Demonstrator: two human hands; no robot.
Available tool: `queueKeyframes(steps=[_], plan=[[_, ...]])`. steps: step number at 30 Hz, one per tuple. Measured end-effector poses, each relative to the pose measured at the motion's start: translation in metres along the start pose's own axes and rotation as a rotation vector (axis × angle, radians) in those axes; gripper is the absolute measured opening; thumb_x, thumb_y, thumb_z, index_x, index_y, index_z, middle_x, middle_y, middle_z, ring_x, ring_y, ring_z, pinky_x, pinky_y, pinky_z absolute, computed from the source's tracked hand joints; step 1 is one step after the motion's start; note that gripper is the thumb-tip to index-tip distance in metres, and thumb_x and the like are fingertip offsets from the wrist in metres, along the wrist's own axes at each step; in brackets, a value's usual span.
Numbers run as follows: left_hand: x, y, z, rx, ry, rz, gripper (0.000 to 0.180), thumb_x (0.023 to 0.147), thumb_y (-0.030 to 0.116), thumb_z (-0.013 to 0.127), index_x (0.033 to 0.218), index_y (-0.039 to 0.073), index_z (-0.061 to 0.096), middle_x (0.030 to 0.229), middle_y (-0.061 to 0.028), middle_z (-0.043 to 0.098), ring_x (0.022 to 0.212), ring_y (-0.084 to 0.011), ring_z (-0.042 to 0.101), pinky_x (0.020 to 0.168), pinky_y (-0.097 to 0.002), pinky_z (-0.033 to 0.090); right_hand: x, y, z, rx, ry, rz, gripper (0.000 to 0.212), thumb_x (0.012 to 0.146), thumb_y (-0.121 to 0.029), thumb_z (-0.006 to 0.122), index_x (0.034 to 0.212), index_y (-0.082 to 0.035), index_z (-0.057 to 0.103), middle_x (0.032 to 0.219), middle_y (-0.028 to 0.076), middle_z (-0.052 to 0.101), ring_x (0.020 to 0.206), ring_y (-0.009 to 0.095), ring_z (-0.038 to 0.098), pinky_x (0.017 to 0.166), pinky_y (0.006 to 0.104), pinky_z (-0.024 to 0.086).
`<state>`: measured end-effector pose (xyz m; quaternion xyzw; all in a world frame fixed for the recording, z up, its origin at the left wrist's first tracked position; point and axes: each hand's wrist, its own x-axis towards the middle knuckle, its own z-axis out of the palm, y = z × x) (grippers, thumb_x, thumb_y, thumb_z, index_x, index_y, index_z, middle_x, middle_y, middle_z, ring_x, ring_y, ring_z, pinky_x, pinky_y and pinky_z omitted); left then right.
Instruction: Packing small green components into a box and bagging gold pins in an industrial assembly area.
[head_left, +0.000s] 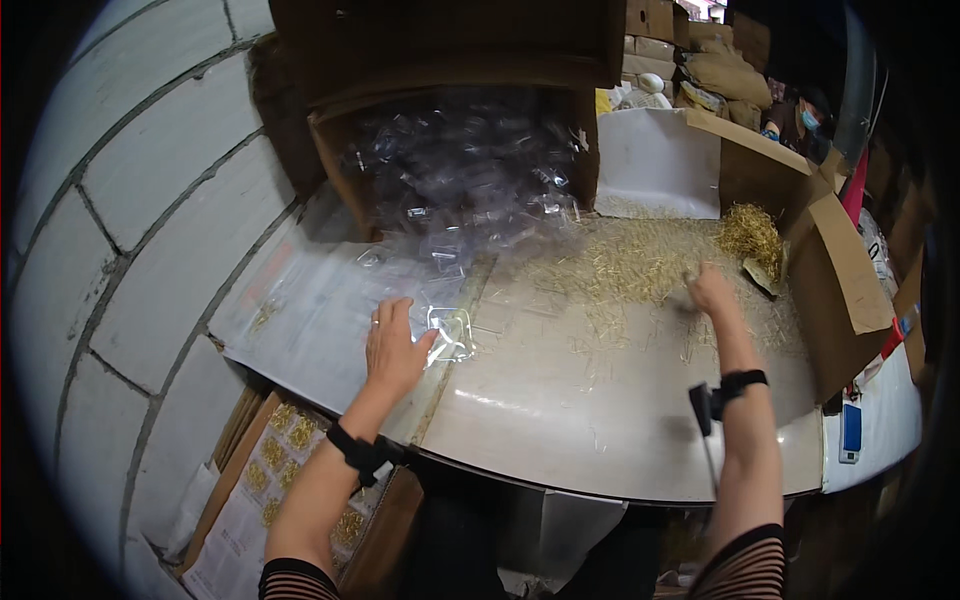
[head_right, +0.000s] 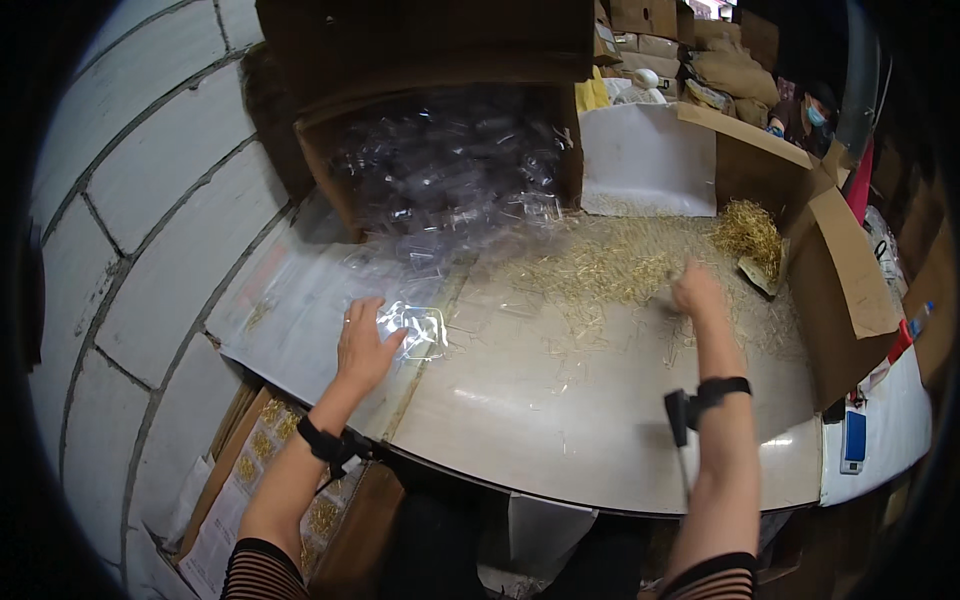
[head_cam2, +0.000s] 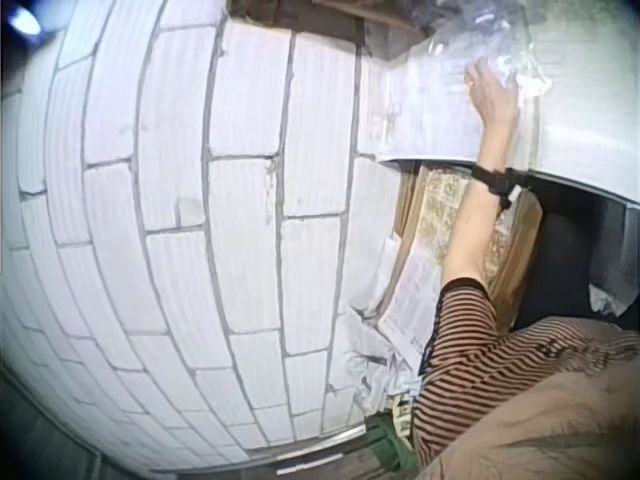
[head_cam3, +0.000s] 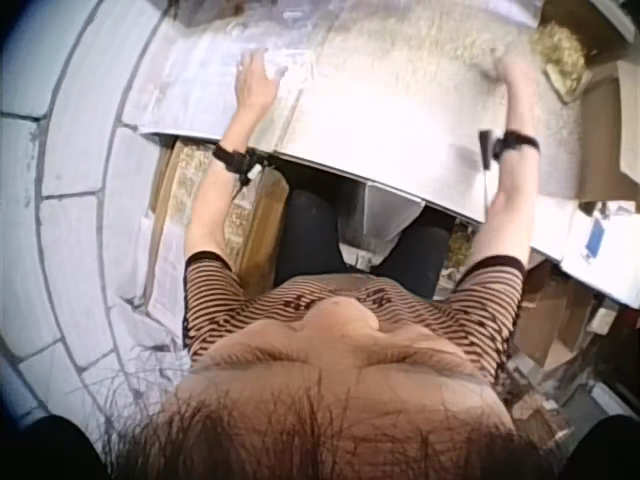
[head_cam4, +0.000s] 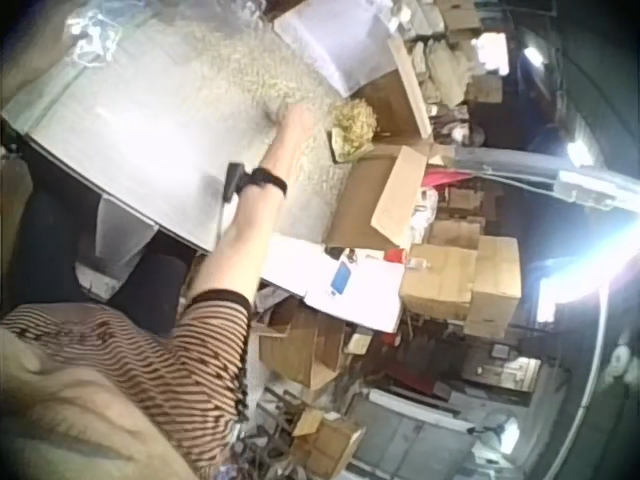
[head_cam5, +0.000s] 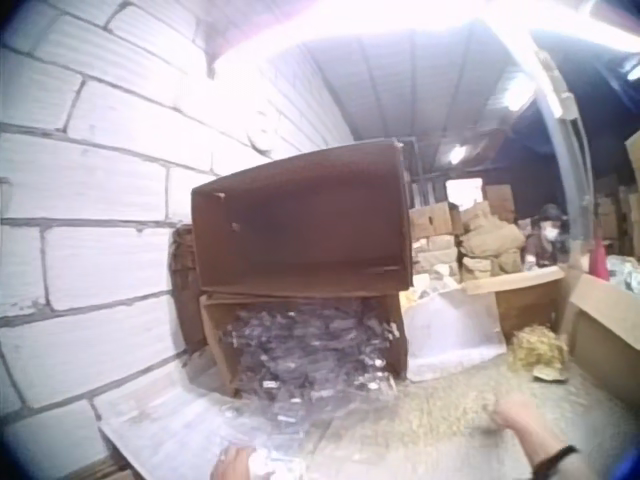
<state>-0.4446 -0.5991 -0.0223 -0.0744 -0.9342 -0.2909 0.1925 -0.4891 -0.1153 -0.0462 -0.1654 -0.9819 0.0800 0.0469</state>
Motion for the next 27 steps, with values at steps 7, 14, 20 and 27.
queueKeyframes(steps=[7,14,20,27], plan=[[0.013,-0.017,0.05,0.287,-0.156,0.252,0.036,0.072,0.015,0.069,0.104,0.004,0.056,0.126,-0.0145,0.045,0.127,-0.0314,0.034,0.104,-0.0527,0.022,-0.11,-0.094,0.021,-0.199,-0.139,-0.203,0.051,0.091,-0.03,0.04,0.132,0.001,0.036,0.137,0.03,0.031,0.129,0.04,0.032,0.103,0.0457,0.032],[0.007,-0.006,0.055,0.272,-0.113,0.314,0.024,0.071,0.012,0.068,0.091,0.004,0.056,0.116,-0.0101,0.052,0.122,-0.0258,0.039,0.105,-0.0522,0.02,-0.179,-0.034,0.001,0.193,-0.145,-0.205,0.05,0.09,-0.024,0.044,0.131,0.003,0.036,0.139,0.025,0.032,0.129,0.036,0.032,0.104,0.0374,0.032],[-0.008,0.031,0.036,-0.078,-0.095,-0.08,0.016,0.077,0.007,0.061,0.079,0.001,0.047,0.084,-0.0123,0.06,0.081,-0.0281,0.064,0.072,-0.0417,0.05,-0.179,-0.072,0.018,-0.112,-0.133,-0.365,0.051,0.091,-0.034,0.043,0.137,-0.015,0.033,0.145,0.015,0.026,0.132,0.037,0.026,0.102,0.0544,0.029],[-0.094,0.068,0.03,-1.009,-0.174,-0.488,0.012,0.08,-0.003,0.049,0.092,-0.002,0.049,0.071,-0.0053,0.052,0.067,-0.0239,0.066,0.043,-0.0248,0.048,-0.155,-0.061,0.007,-0.075,-0.203,-0.092,0.061,0.089,-0.047,0.043,0.141,-0.019,0.027,0.148,0.014,0.019,0.132,0.045,0.018,0.102,0.0606,0.024]])
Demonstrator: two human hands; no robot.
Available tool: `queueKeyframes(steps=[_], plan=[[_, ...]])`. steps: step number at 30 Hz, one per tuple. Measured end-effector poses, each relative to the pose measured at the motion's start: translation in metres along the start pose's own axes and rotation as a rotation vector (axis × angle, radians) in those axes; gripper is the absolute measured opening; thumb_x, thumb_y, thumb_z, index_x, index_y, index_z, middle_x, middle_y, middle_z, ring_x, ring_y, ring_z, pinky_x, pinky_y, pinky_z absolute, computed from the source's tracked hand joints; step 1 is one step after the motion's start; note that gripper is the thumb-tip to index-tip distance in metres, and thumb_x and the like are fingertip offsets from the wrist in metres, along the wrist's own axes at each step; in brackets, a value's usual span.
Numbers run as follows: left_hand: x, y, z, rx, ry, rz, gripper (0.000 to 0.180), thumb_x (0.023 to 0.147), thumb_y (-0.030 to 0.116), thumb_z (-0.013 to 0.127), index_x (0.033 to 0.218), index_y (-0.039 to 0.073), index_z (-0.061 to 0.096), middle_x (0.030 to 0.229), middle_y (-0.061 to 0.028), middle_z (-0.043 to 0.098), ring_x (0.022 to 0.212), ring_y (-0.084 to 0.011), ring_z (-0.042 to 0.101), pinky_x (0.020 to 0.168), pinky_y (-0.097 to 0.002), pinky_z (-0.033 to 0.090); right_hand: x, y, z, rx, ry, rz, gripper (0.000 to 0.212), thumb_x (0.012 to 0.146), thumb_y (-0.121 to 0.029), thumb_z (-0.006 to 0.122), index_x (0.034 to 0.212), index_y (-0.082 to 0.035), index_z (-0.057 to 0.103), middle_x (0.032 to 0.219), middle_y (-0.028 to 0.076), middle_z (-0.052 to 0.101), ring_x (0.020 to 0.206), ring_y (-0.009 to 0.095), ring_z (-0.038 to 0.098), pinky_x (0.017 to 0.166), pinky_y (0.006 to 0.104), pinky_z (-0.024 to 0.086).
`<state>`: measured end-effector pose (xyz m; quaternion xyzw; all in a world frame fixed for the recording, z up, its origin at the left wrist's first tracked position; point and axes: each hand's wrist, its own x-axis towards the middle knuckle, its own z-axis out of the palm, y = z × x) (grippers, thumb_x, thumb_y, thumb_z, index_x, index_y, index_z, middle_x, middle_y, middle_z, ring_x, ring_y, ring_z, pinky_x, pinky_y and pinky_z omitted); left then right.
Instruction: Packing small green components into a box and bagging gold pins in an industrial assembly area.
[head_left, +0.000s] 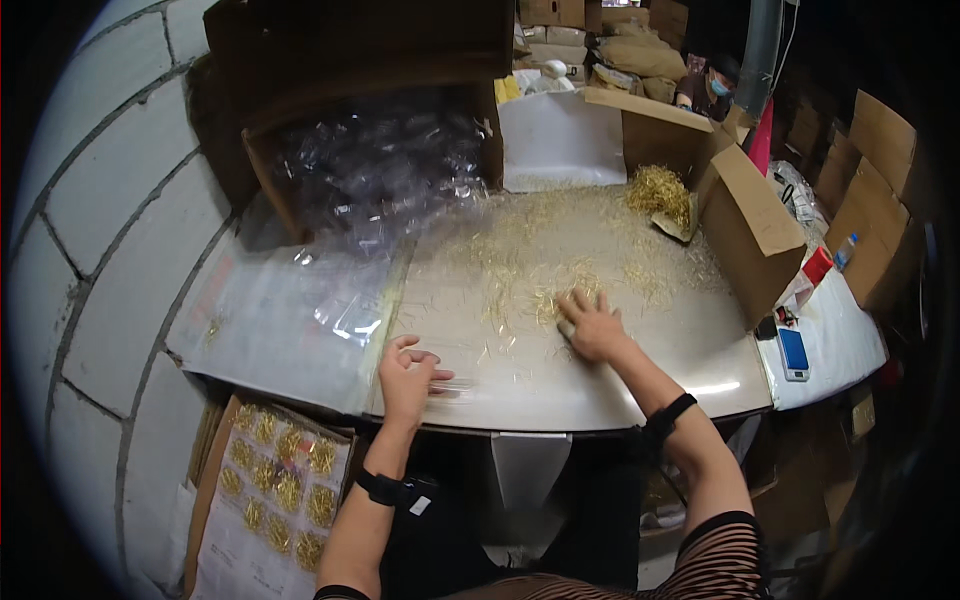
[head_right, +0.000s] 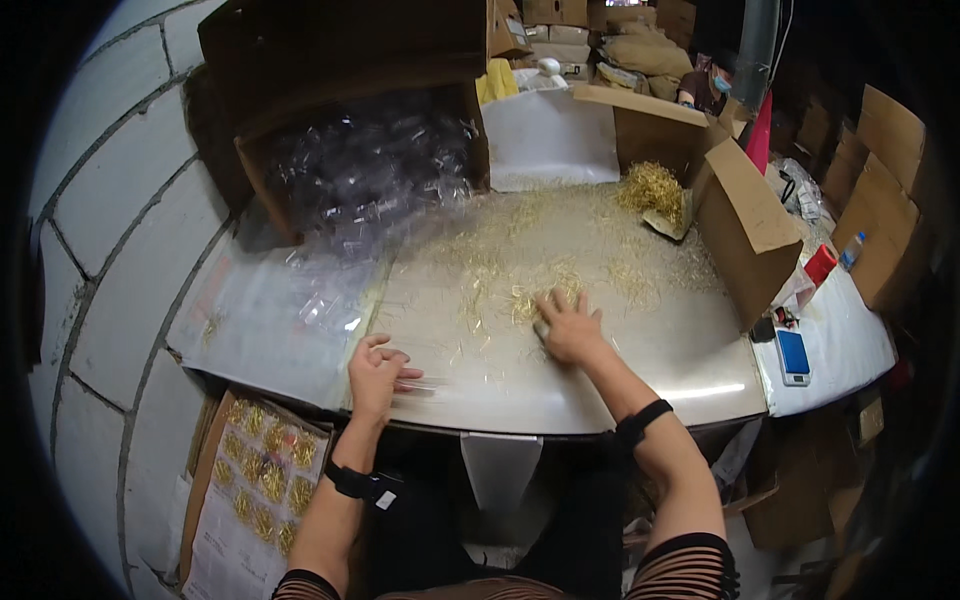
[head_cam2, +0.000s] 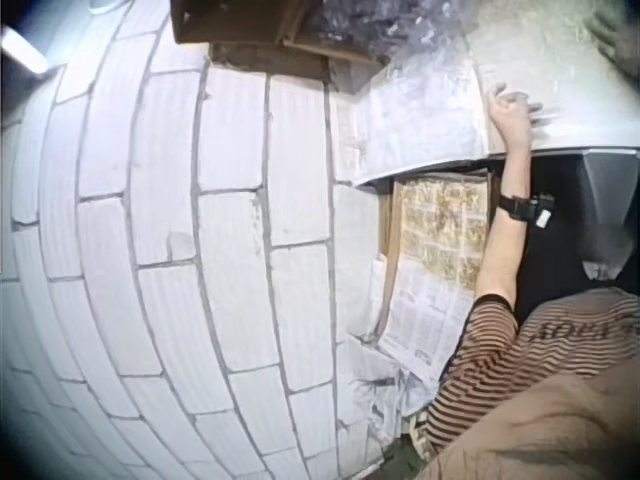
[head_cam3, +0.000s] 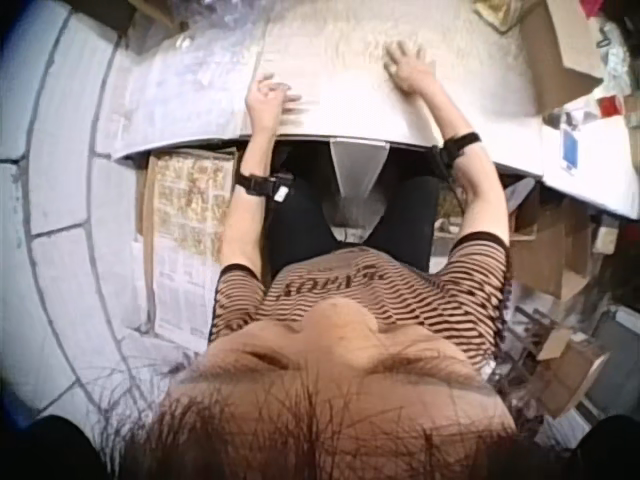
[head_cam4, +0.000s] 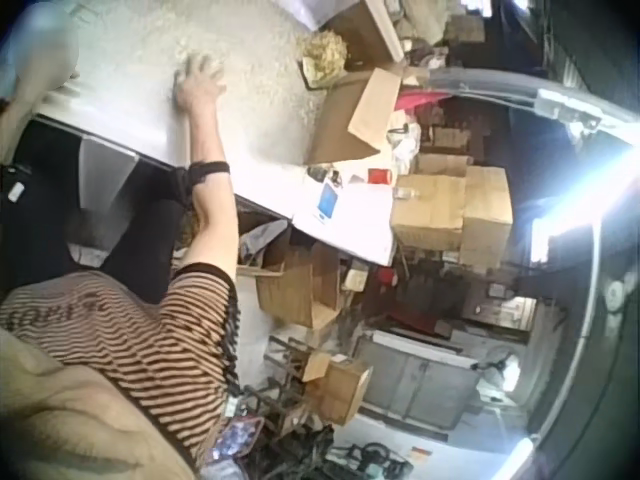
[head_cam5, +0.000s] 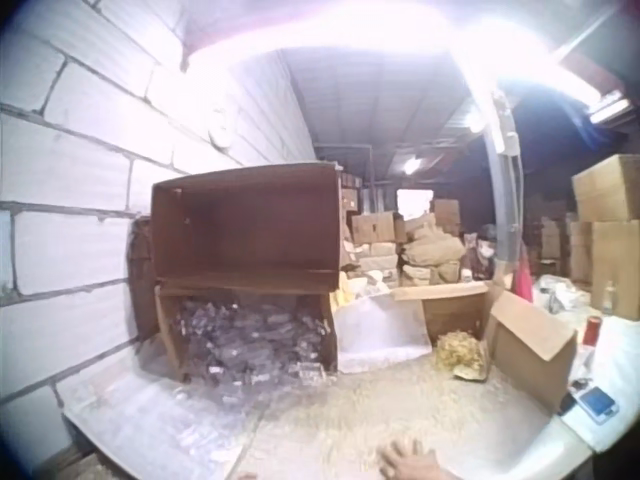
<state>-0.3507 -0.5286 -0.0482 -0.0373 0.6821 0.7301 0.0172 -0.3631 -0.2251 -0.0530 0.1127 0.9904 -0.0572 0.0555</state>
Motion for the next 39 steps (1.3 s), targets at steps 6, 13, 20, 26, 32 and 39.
queueKeyframes(steps=[6,13,20,26,32,39], plan=[[-0.066,-0.019,-0.014,-0.319,-0.238,-0.275,0.032,0.077,-0.004,0.05,0.11,-0.004,0.05,0.082,-0.0078,0.053,0.073,-0.0252,0.067,0.046,-0.0247,0.052,-0.029,-0.032,0.024,0.09,-0.015,-0.07,0.074,0.09,-0.047,0.042,0.14,0.003,0.019,0.146,0.027,0.01,0.135,0.046,0.009,0.109,0.0513,0.013],[-0.126,-0.056,-0.055,-0.327,-0.41,-0.437,0.029,0.082,0.001,0.043,0.11,0.0,0.051,0.112,-0.0197,0.058,0.087,-0.0319,0.066,0.06,-0.0318,0.057,-0.049,-0.029,0.053,0.213,0.218,-0.015,0.069,0.088,-0.036,0.05,0.133,0.011,0.026,0.143,0.029,0.017,0.134,0.042,0.015,0.109,0.0445,0.018],[-0.174,-0.141,-0.091,-0.241,-0.411,-0.68,0.028,0.094,0.018,0.04,0.111,0.0,0.052,0.11,-0.0164,0.06,0.087,-0.0261,0.065,0.061,-0.0335,0.057,-0.096,-0.003,0.027,0.758,0.275,-0.145,0.051,0.092,-0.027,0.045,0.136,-0.005,0.035,0.143,0.022,0.026,0.132,0.037,0.027,0.107,0.0398,0.026],[-0.166,-0.175,-0.014,-0.335,-0.534,-0.747,0.035,0.097,0.028,0.034,0.114,0.001,0.049,0.097,-0.0144,0.062,0.081,-0.0268,0.066,0.062,-0.0349,0.058,-0.123,-0.09,0.072,0.204,0.391,-0.106,0.056,0.092,-0.029,0.044,0.134,0.005,0.031,0.142,0.028,0.022,0.133,0.04,0.021,0.109,0.0446,0.019],[-0.164,-0.162,-0.005,-0.422,-0.563,-0.783,0.043,0.098,0.034,0.029,0.125,0.003,0.042,0.107,-0.0178,0.061,0.088,-0.0305,0.066,0.056,-0.03,0.058,-0.204,-0.101,0.036,0.453,0.278,-0.144,0.056,0.087,-0.011,0.052,0.133,0.009,0.027,0.138,0.033,0.025,0.128,0.045,0.027,0.106,0.0416,0.028],[-0.165,-0.18,-0.01,-0.476,-0.521,-0.766,0.041,0.097,0.032,0.031,0.119,0.001,0.046,0.101,-0.0162,0.063,0.083,-0.0261,0.066,0.06,-0.0354,0.058,-0.254,-0.056,0.041,0.79,0.273,-0.226,0.039,0.083,0.007,0.048,0.122,0.002,0.048,0.128,0.02,0.048,0.119,0.033,0.047,0.099,0.0339,0.038]])
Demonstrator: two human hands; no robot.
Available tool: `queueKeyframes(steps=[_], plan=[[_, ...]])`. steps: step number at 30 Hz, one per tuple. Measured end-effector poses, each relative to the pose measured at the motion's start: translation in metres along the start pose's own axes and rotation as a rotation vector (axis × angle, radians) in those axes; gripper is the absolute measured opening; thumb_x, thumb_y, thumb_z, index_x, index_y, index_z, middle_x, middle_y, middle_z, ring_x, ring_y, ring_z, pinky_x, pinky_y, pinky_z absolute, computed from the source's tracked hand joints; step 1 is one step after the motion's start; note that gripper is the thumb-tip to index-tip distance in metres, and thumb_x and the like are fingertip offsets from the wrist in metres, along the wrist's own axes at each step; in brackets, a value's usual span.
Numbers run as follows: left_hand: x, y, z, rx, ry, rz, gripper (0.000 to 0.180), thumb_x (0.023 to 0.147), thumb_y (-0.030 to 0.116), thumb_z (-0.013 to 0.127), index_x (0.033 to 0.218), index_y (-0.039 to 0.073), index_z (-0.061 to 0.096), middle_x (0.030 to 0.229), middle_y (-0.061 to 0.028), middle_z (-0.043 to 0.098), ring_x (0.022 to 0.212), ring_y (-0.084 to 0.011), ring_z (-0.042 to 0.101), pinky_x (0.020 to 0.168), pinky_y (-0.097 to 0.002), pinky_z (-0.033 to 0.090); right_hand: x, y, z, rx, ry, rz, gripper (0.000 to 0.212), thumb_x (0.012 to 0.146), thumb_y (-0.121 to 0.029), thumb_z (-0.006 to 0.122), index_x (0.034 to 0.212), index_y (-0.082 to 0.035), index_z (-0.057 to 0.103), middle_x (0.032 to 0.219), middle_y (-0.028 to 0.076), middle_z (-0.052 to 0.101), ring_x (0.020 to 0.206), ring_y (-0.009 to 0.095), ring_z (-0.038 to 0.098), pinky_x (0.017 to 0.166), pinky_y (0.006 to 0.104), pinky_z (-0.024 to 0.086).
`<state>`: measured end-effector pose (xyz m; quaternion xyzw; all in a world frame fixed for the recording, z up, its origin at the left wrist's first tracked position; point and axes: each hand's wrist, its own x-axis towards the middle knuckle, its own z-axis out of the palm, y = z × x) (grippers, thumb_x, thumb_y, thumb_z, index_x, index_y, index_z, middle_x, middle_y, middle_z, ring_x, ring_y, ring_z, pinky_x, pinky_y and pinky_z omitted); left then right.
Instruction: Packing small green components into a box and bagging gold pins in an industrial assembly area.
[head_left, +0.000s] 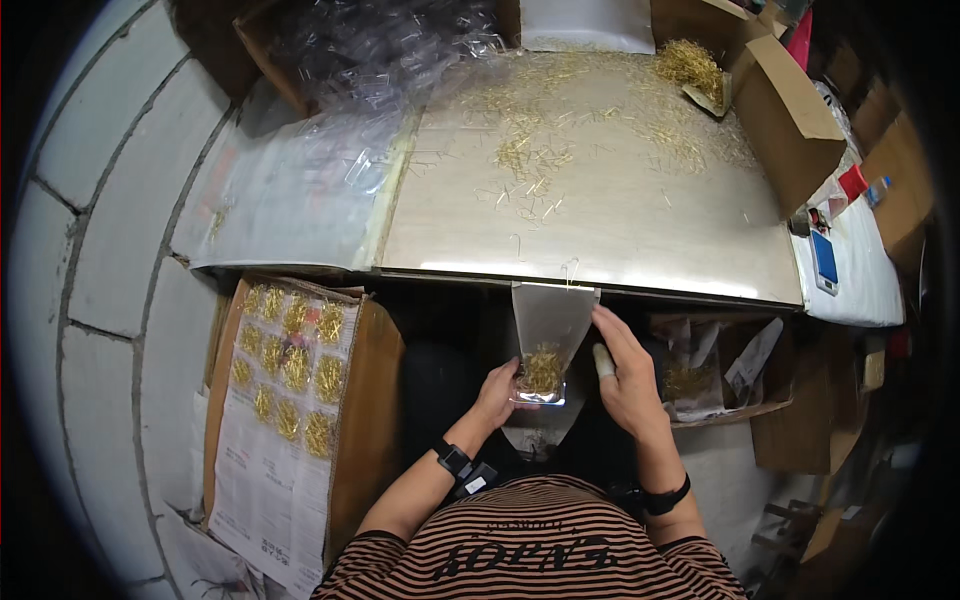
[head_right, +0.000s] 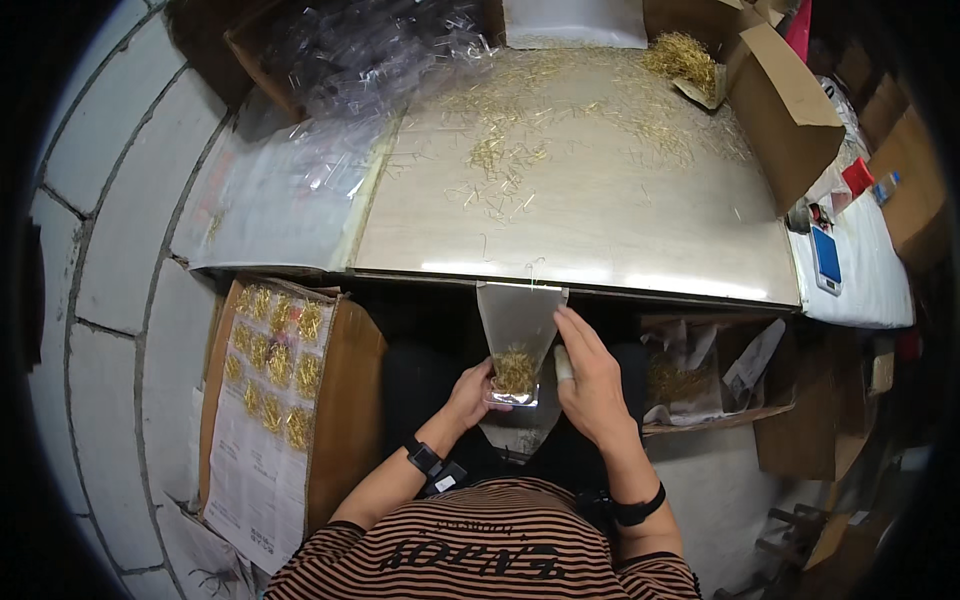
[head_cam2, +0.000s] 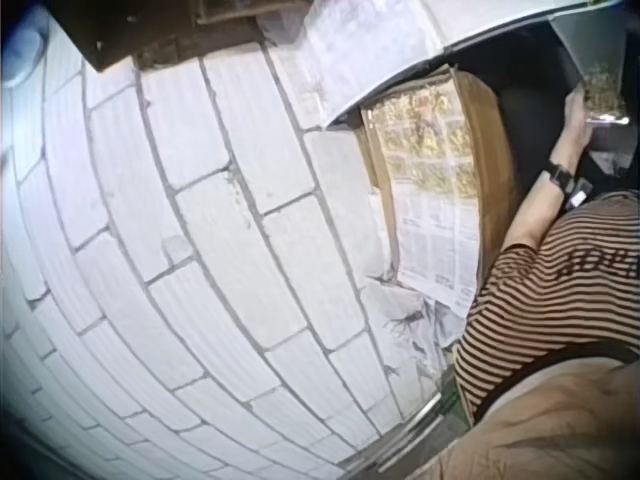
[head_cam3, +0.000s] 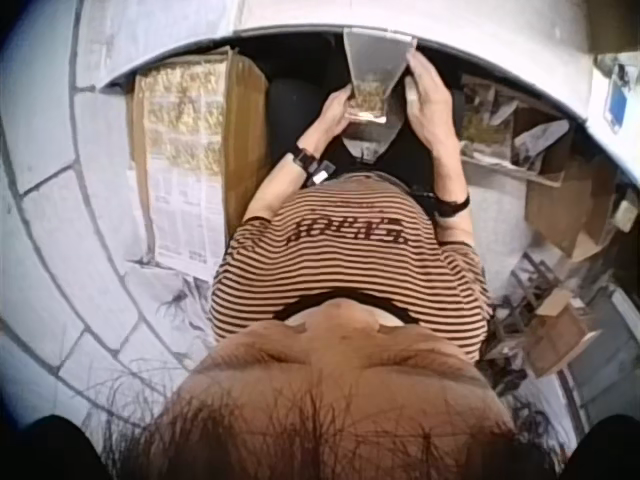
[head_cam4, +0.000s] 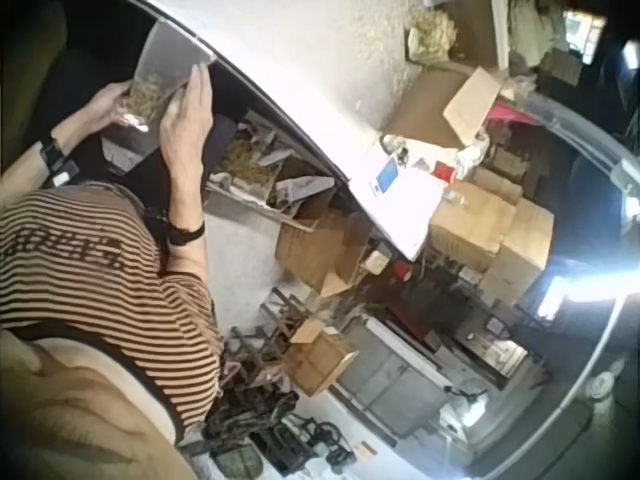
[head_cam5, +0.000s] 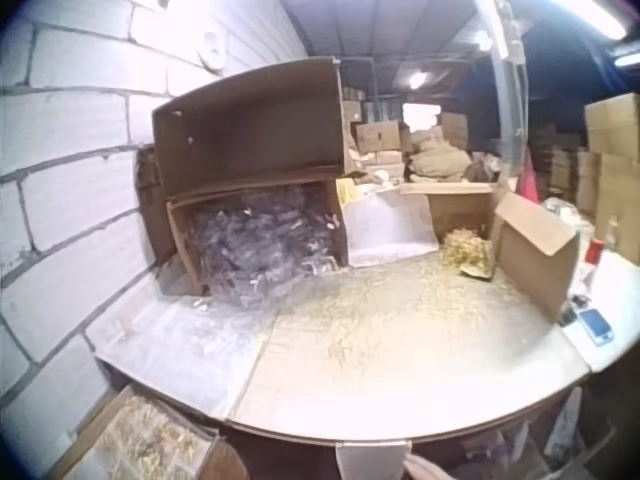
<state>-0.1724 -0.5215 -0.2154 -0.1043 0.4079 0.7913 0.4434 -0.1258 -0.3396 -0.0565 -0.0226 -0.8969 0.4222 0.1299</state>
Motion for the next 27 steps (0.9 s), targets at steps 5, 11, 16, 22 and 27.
queueKeyframes(steps=[5,11,16,22,27], plan=[[0.005,-0.003,-0.004,0.085,0.031,0.039,0.04,0.097,0.032,0.034,0.113,0.0,0.051,0.097,-0.0111,0.064,0.079,-0.0212,0.066,0.057,-0.0332,0.057,-0.028,0.018,-0.001,0.052,-0.072,0.022,0.035,0.078,0.013,0.048,0.11,0.002,0.055,0.113,0.019,0.057,0.108,0.033,0.055,0.092,0.0323,0.042],[-0.008,-0.011,-0.007,0.024,0.007,-0.016,0.039,0.097,0.034,0.035,0.11,0.002,0.053,0.095,-0.01,0.063,0.08,-0.0189,0.066,0.057,-0.0316,0.057,-0.049,0.043,0.037,0.134,-0.217,-0.074,0.039,0.076,0.012,0.05,0.113,0.001,0.053,0.115,0.019,0.055,0.106,0.034,0.055,0.089,0.035,0.046],[-0.009,-0.024,-0.015,0.054,0.052,0.011,0.036,0.097,0.035,0.037,0.105,0.003,0.054,0.086,-0.0069,0.062,0.07,-0.0153,0.064,0.056,-0.028,0.055,-0.064,0.04,0.071,-0.089,-0.539,-0.261,0.053,0.071,0.005,0.053,0.123,0.0,0.047,0.129,0.017,0.045,0.113,0.034,0.049,0.091,0.0371,0.046],[-0.038,0.0,-0.005,0.012,-0.006,0.022,0.036,0.097,0.033,0.04,0.105,0.002,0.055,0.09,-0.008,0.063,0.075,-0.0159,0.064,0.061,-0.0295,0.055,-0.054,0.019,0.057,0.086,-0.409,-0.241,0.044,0.071,0.004,0.055,0.114,-0.002,0.055,0.116,0.014,0.056,0.104,0.034,0.055,0.085,0.0373,0.048],[-0.055,0.019,0.014,0.088,-0.014,0.031,0.033,0.097,0.031,0.04,0.103,0.002,0.055,0.086,-0.006,0.062,0.069,-0.0148,0.064,0.052,-0.0286,0.056,-0.039,0.011,0.051,0.034,-0.114,-0.179,0.041,0.078,-0.005,0.059,0.118,0.0,0.05,0.116,0.018,0.055,0.107,0.035,0.054,0.088,0.0396,0.046]])
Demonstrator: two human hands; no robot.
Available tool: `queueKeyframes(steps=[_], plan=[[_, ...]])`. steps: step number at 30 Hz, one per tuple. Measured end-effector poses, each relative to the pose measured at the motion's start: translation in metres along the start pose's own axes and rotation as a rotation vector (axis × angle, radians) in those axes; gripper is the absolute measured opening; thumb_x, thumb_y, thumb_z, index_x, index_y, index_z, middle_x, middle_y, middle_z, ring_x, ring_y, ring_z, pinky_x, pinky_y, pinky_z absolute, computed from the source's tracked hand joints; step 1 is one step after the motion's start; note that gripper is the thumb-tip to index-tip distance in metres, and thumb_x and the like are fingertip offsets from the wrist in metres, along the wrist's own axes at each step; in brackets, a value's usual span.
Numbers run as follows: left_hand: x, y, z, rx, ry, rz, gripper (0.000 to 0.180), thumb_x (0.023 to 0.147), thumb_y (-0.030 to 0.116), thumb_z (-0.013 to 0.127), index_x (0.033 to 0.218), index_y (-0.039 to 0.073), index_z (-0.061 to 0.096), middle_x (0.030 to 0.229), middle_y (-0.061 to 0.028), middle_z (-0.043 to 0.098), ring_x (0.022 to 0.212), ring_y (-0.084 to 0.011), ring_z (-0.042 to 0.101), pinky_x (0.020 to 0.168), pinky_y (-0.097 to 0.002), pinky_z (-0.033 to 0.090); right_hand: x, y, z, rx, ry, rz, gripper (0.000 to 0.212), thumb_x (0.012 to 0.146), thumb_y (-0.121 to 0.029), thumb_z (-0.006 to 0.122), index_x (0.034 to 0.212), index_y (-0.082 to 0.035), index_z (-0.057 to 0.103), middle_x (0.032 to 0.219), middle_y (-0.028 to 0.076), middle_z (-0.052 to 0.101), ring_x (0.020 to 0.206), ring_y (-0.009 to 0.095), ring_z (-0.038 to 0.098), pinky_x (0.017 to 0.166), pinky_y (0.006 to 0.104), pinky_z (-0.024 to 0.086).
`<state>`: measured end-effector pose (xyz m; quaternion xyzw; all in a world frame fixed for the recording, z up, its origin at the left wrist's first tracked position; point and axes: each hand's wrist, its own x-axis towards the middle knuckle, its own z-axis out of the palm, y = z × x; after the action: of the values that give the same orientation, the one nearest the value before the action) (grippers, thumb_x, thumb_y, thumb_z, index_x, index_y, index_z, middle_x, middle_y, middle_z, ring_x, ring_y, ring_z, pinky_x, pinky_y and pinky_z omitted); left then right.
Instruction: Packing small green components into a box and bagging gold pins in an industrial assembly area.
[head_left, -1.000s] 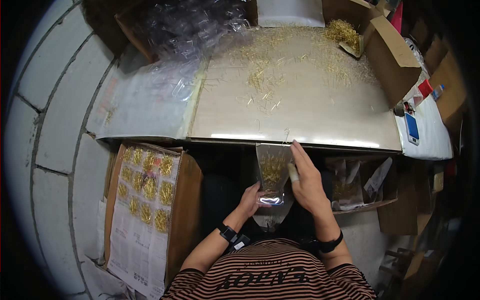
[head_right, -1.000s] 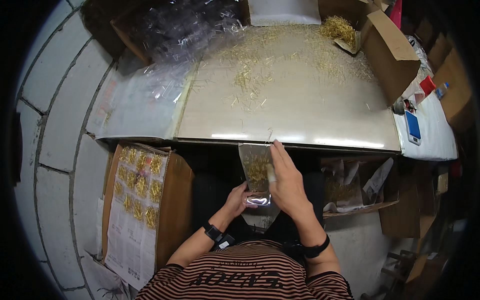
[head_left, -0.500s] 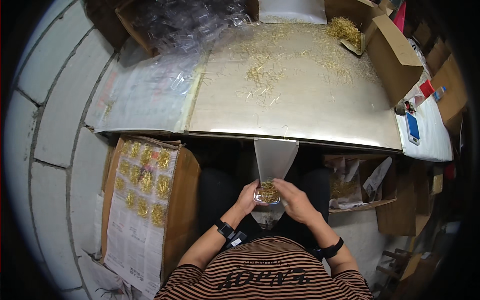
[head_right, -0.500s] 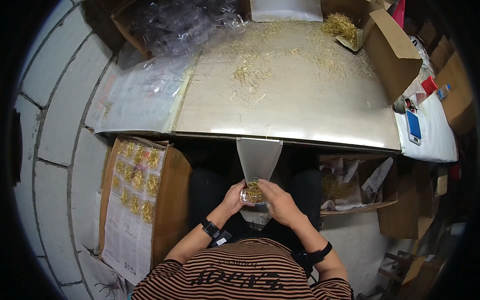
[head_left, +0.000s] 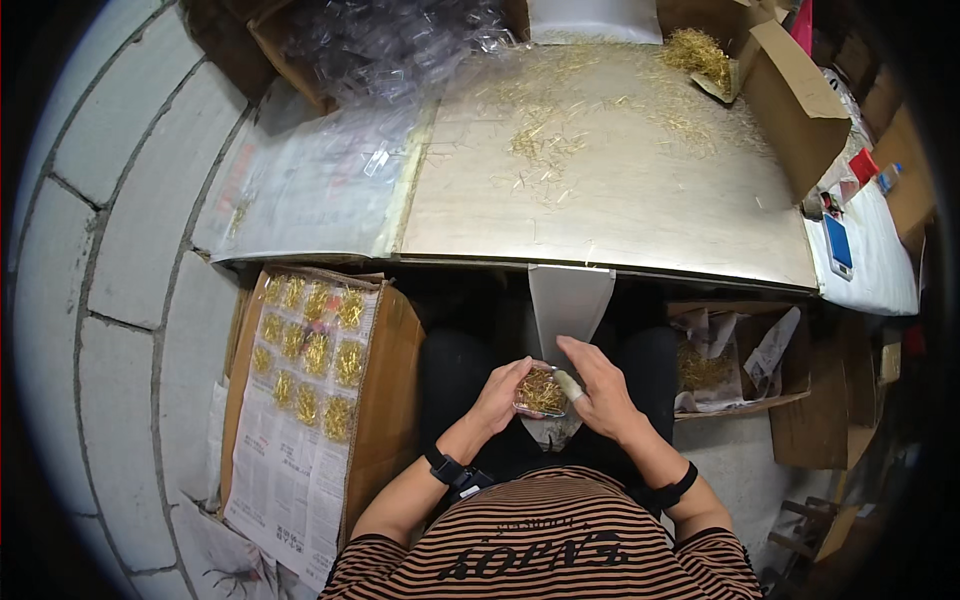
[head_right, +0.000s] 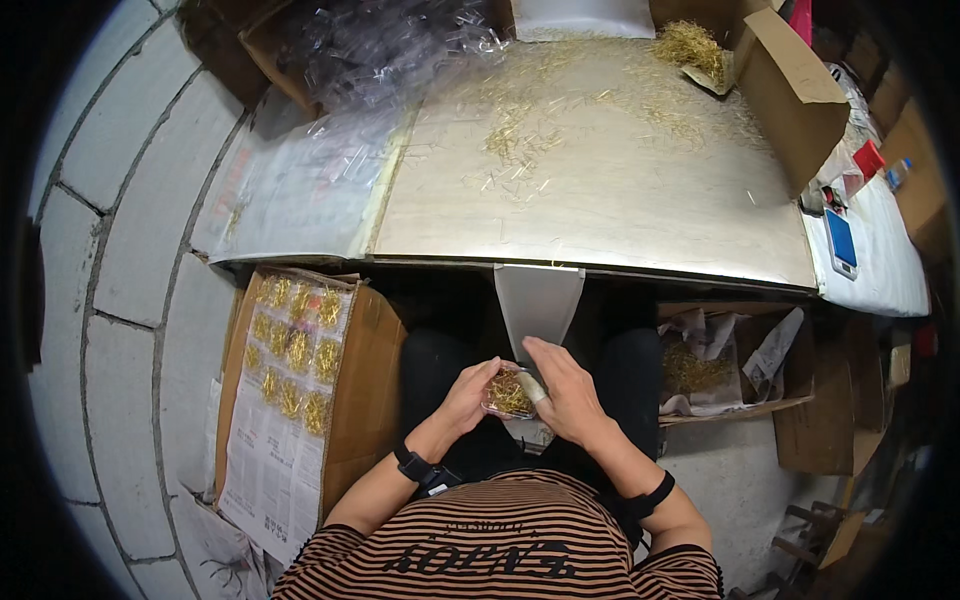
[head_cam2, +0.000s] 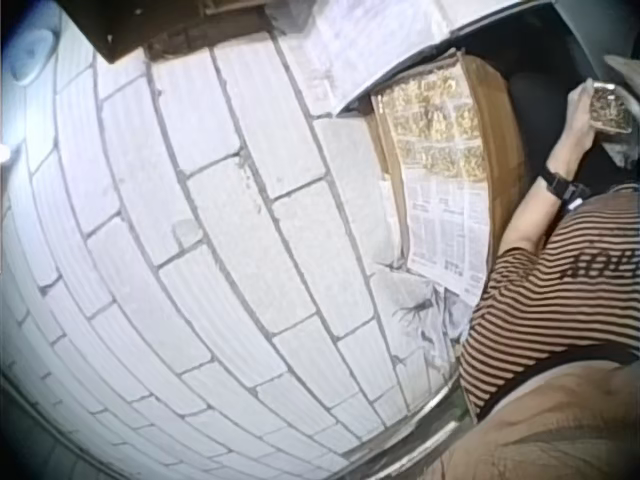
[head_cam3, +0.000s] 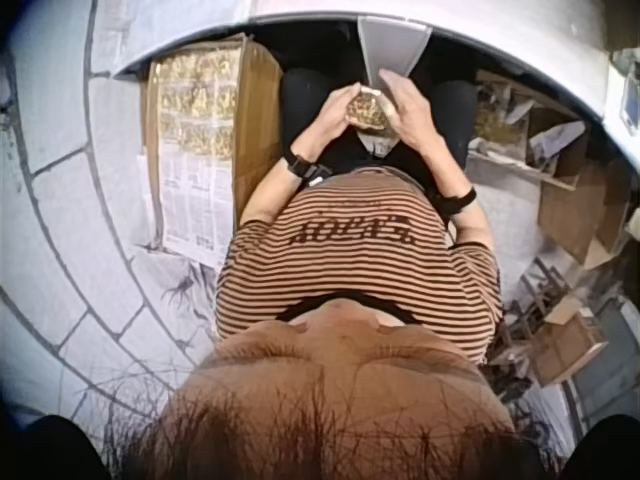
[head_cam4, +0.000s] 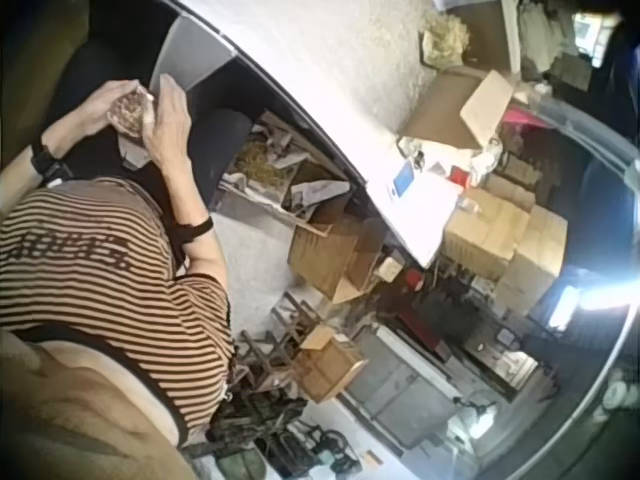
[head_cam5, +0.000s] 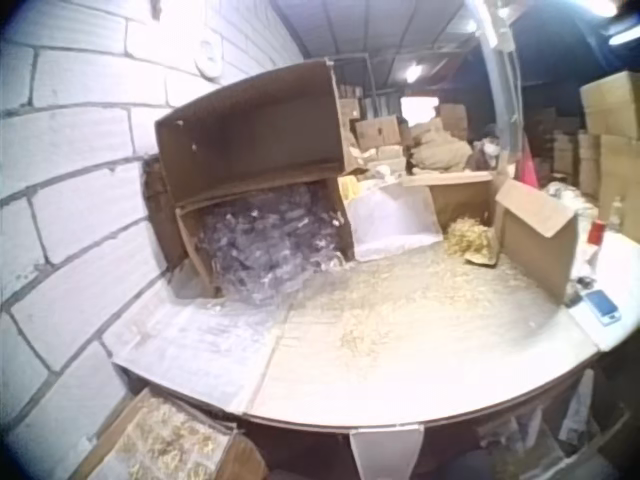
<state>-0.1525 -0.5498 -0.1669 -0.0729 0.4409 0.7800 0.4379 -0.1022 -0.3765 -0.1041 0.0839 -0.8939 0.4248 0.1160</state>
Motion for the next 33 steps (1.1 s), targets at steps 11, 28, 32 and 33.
queueKeyframes(steps=[11,28,32,33], plan=[[-0.003,0.038,0.05,-0.002,0.063,0.329,0.033,0.099,0.024,0.036,0.101,-0.002,0.056,0.092,-0.007,0.061,0.08,-0.0115,0.06,0.067,-0.0243,0.051,0.014,-0.019,-0.007,-0.226,0.018,-0.247,0.044,0.071,-0.004,0.064,0.113,0.003,0.054,0.117,0.016,0.053,0.112,0.033,0.051,0.096,0.0419,0.041],[-0.003,0.027,0.045,-0.068,0.028,0.321,0.026,0.097,0.023,0.039,0.105,0.002,0.053,0.096,-0.0056,0.06,0.088,-0.0129,0.06,0.076,-0.0277,0.05,0.023,-0.021,-0.002,-0.445,-0.276,-0.173,0.073,0.086,-0.044,0.05,0.135,0.006,0.029,0.141,0.023,0.029,0.134,0.032,0.025,0.108,0.046,0.021],[-0.014,0.036,0.047,-0.086,0.044,0.291,0.034,0.098,0.03,0.036,0.108,0.001,0.052,0.095,-0.006,0.06,0.081,-0.0129,0.061,0.069,-0.0276,0.052,0.03,-0.023,-0.018,-0.206,-0.337,-0.14,0.071,0.088,-0.042,0.048,0.135,0.006,0.028,0.142,0.023,0.029,0.134,0.034,0.024,0.109,0.0444,0.021],[-0.016,0.038,0.047,-0.079,-0.003,0.248,0.036,0.098,0.031,0.037,0.109,0.0,0.051,0.094,-0.0064,0.06,0.079,-0.0133,0.062,0.066,-0.0282,0.053,0.031,-0.021,-0.026,-0.144,-0.215,-0.113,0.07,0.088,-0.042,0.047,0.135,0.007,0.028,0.142,0.023,0.028,0.134,0.034,0.023,0.109,0.0442,0.021]])
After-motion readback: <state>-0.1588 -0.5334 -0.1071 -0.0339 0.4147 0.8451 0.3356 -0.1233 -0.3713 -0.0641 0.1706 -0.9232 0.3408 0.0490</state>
